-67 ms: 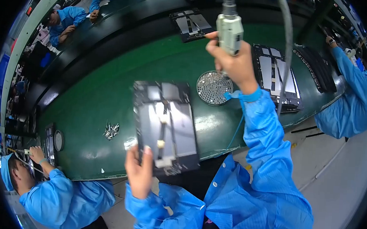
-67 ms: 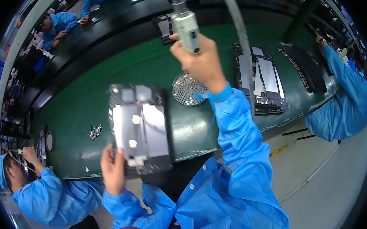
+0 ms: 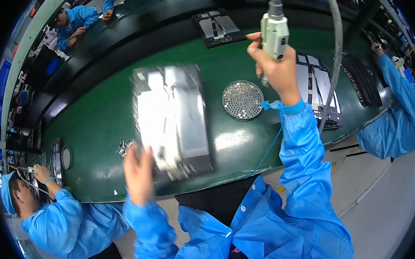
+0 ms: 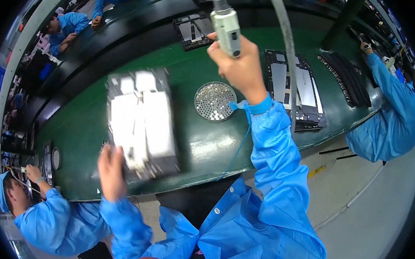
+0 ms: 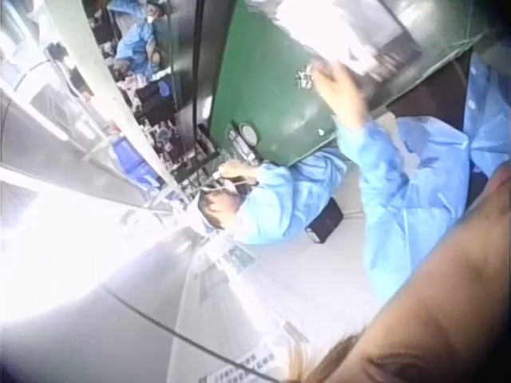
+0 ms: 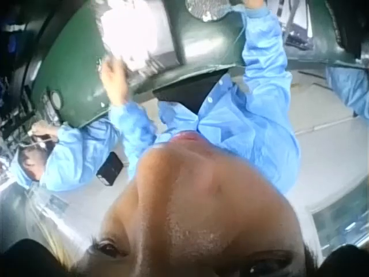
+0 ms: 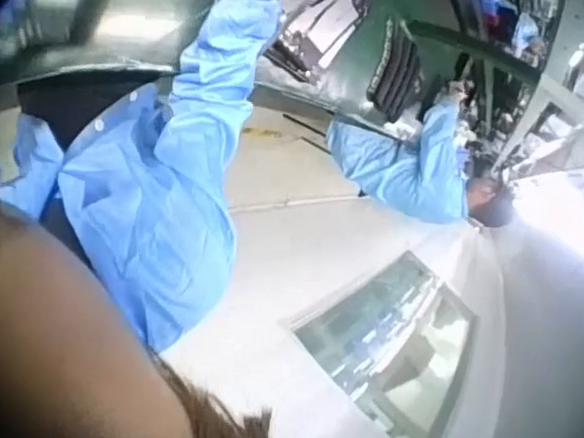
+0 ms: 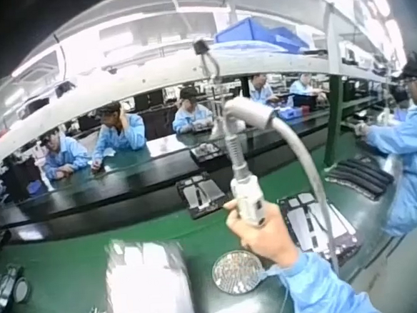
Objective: The person secures small screws to an electronic screen assembly using an electric screwdriver.
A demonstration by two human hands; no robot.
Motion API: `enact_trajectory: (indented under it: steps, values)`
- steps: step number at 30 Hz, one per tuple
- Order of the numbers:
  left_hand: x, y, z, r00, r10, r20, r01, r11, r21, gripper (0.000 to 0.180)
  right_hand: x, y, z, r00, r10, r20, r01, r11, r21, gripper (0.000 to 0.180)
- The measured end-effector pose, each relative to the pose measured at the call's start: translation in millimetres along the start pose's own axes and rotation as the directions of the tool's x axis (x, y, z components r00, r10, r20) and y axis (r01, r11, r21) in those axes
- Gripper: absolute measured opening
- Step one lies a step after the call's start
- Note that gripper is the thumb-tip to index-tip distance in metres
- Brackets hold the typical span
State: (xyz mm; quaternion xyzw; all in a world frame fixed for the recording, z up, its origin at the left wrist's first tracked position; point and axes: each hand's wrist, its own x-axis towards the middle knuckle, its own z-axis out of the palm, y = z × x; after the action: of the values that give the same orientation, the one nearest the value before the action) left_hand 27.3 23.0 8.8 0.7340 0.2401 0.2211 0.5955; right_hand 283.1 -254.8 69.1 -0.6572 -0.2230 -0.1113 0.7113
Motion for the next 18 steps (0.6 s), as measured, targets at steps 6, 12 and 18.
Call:
enact_trajectory:
  steps: [6,12,18]
  values:
    - [272.1,-21.8,33.7,0.997,-0.017,0.07,0.038,0.951,-0.308,0.066,10.6,6.7,-10.0,1.0,-0.007,-0.003,0.007,1.0,-0.026,0.021]
    - [430.0,-84.1,-54.9,0.999,-0.029,-0.042,0.039,0.965,0.258,0.072,7.1,9.0,27.2,0.997,-0.024,0.07,0.02,0.997,0.069,0.024]
    - [401.6,-24.6,188.7,0.947,0.322,0.01,-0.094,0.245,0.965,0.087,2.2,29.4,-30.4,0.988,-0.112,-0.102,0.093,0.98,-0.174,0.028]
